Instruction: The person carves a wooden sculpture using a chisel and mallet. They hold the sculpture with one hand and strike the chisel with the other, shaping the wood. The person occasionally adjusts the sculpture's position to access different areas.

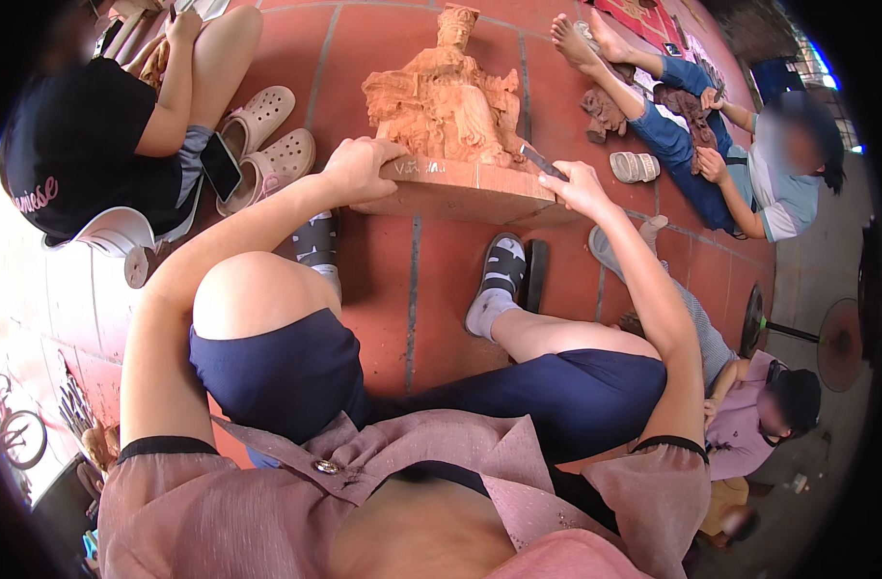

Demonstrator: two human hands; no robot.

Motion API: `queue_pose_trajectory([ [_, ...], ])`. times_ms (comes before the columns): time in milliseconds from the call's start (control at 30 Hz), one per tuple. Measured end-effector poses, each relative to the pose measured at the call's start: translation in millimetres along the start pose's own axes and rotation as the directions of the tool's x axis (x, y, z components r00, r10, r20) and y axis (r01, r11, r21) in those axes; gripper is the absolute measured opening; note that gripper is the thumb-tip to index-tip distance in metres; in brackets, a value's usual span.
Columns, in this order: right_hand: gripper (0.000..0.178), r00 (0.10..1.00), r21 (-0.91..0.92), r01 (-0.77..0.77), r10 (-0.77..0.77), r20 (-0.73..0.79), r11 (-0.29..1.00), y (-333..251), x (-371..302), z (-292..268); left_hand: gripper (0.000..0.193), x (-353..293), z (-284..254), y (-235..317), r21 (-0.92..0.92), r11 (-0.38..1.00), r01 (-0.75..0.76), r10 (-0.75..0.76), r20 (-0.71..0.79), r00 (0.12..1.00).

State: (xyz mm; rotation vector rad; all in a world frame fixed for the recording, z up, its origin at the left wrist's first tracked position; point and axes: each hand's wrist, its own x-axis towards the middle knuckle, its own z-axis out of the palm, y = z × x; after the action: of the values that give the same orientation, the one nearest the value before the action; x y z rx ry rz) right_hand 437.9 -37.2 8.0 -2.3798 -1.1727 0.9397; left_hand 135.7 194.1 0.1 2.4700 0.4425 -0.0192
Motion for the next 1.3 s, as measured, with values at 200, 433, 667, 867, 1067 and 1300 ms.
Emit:
queue_pose_trajectory([
  [200,0.026,0.998,0.019,0.064,-0.064,-0.023,0.998,9,-8,11,0.051,-15,-3,0,-0.072,0.997,-0.018,0.032,0.207,0.978],
  [433,0.031,0.999,0.275,-0.028,0.034,-0.017,0.961,-34,-2,-34,0.039,99,-86,3,-0.035,0.965,-0.262,0.255,0.383,0.888],
  [667,0.033,0.953,0.460,0.262,-0.303,0.016,0.849,-99,66,-18,0.043,184,-84,13,-0.602,0.797,-0.050,0.243,0.243,0.939],
  [867,0.024,0.952,0.519,0.086,-0.224,0.209,0.851,-99,98,40,0.020,162,-15,-24,-0.714,0.684,0.150,0.043,0.245,0.969],
  [1067,0.021,0.948,0.495,0.150,-0.268,0.175,0.856,-84,101,31,0.021,160,-18,-4,-0.519,0.852,-0.068,0.155,0.126,0.980],
  [1300,0.027,0.960,0.079,0.274,-0.278,0.038,0.958,-85,96,43,0.024,157,4,-7,-0.351,0.897,-0.268,0.273,-0.034,0.961],
])
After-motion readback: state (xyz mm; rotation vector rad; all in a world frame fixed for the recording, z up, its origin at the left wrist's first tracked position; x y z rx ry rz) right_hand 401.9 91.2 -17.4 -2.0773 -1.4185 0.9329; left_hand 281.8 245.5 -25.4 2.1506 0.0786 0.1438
